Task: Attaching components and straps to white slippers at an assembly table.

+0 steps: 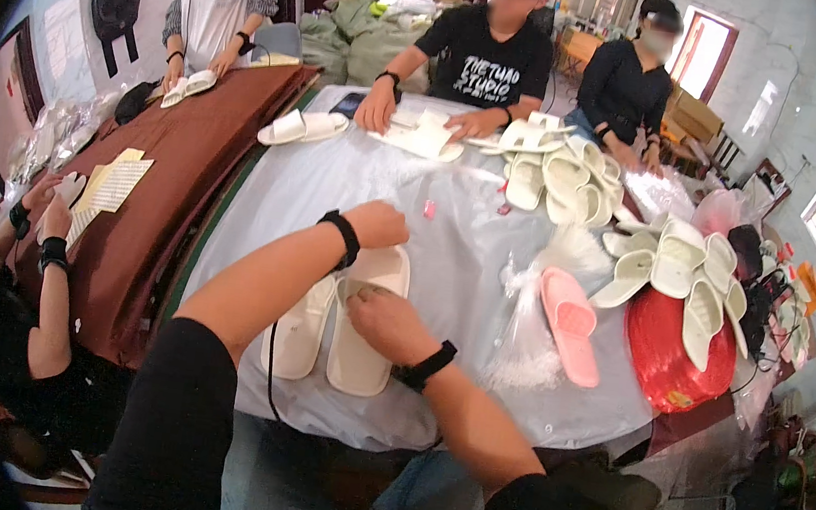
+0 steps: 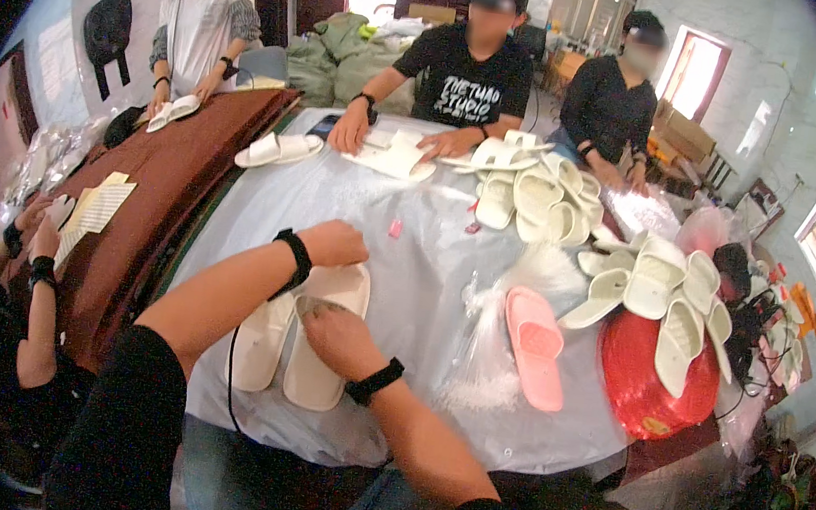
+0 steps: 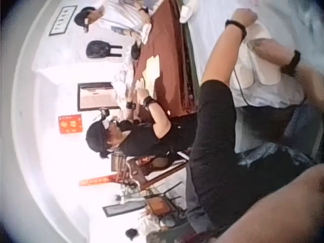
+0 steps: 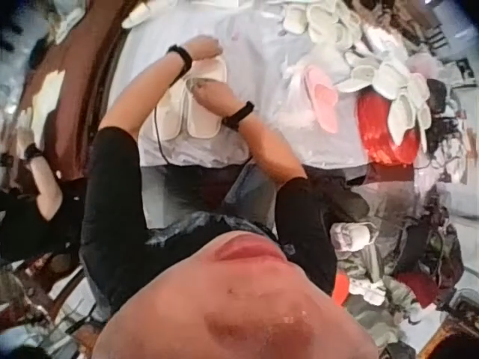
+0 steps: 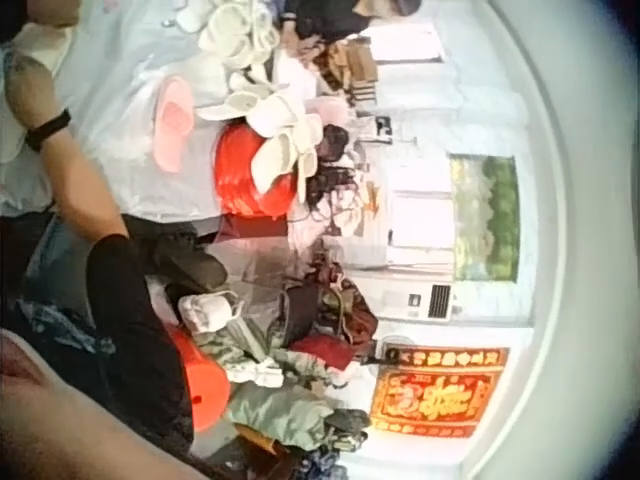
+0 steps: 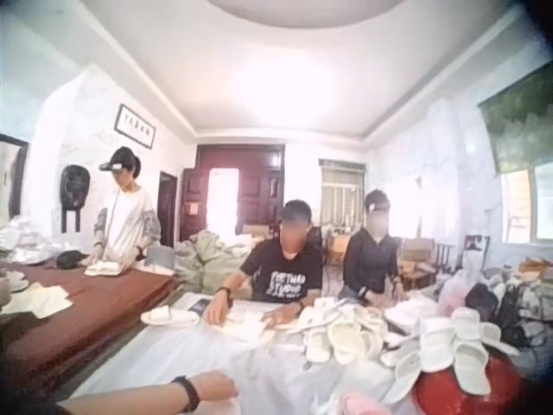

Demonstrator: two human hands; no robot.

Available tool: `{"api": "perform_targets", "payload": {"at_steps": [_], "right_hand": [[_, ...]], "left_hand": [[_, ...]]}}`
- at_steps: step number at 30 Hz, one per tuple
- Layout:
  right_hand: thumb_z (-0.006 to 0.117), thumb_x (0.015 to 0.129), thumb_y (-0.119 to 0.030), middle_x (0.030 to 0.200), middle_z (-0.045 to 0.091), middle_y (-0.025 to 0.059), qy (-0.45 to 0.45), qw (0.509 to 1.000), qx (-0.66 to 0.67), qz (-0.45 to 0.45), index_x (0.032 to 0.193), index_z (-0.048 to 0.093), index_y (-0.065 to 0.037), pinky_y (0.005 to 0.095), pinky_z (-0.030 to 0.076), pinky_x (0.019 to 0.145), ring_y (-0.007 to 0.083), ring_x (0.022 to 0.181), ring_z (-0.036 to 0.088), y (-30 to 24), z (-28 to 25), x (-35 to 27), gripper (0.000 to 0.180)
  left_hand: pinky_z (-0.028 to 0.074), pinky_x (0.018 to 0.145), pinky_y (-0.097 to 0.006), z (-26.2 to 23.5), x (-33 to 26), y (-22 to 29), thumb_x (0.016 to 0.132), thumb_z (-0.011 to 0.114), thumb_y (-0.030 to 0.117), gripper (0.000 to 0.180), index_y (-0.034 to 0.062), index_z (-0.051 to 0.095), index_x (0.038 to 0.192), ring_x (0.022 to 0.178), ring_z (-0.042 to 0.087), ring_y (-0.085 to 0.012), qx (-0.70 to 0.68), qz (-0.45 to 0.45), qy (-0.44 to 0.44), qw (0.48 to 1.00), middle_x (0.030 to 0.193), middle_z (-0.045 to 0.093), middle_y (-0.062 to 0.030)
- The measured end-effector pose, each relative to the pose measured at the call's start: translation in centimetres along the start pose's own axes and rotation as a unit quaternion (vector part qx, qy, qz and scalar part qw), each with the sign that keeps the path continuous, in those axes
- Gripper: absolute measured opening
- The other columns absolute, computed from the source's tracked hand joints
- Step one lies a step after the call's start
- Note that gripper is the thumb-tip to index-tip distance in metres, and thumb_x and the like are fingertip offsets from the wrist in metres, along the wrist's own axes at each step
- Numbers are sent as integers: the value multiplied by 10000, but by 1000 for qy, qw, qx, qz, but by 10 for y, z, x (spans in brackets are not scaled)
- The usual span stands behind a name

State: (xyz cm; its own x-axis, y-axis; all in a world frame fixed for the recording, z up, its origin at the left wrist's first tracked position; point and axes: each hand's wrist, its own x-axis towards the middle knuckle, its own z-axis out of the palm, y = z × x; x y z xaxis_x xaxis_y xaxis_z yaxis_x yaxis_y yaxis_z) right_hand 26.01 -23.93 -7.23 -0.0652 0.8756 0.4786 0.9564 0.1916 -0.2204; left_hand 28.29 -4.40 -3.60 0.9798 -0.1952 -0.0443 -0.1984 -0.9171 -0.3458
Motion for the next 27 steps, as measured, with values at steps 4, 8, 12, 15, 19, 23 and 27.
{"api": "perform_targets", "payload": {"at_steps": [4,8,12,15,19,23,27], "right_hand": [[507,853,-94,870,618,148,21,998,44,37,962,568,-24,433,526,687,333,817,625,-9,-13,1,144],[616,812,-82,952,634,107,270,962,40,34,1040,606,-55,403,528,669,327,809,619,-20,-39,9,229],[637,825,-72,999,639,120,335,920,116,167,1048,620,-42,397,500,745,320,903,591,7,-53,27,226],[629,845,-77,1011,645,137,329,939,18,102,1042,630,-34,392,489,802,325,968,580,34,-38,51,201],[623,862,-94,932,670,141,159,960,165,159,1011,643,-7,372,506,759,314,876,625,63,-8,79,174],[599,891,-120,716,666,115,107,914,297,253,933,637,8,314,499,599,195,638,641,45,-2,93,139],[584,905,-138,677,625,95,128,912,286,266,872,612,7,295,462,574,137,607,580,32,21,90,151]], "left_hand": [[509,624,-429,-14,-11,-8,794,569,144,90,115,620,726,708,646,-324,-32,-34,41,998,718,636,-124],[474,587,-427,-23,-45,-26,784,569,135,78,113,582,710,660,620,-328,-106,-122,144,976,687,612,-107],[468,590,-413,-47,-71,-24,787,557,111,52,81,577,750,700,619,-310,-150,-132,187,962,704,616,-103],[488,621,-400,-52,-87,-12,794,558,97,48,73,599,789,750,629,-308,-188,-119,253,942,737,633,-103],[516,681,-407,-40,-90,0,807,573,98,72,79,635,839,814,645,-320,-185,-147,253,938,810,665,-118],[499,652,-414,-16,-113,2,844,605,147,73,102,655,873,774,639,-334,-249,-198,299,900,808,669,-118],[490,642,-418,8,-122,13,803,656,122,81,100,671,880,735,632,-321,-277,-283,383,835,752,664,-117]]}}
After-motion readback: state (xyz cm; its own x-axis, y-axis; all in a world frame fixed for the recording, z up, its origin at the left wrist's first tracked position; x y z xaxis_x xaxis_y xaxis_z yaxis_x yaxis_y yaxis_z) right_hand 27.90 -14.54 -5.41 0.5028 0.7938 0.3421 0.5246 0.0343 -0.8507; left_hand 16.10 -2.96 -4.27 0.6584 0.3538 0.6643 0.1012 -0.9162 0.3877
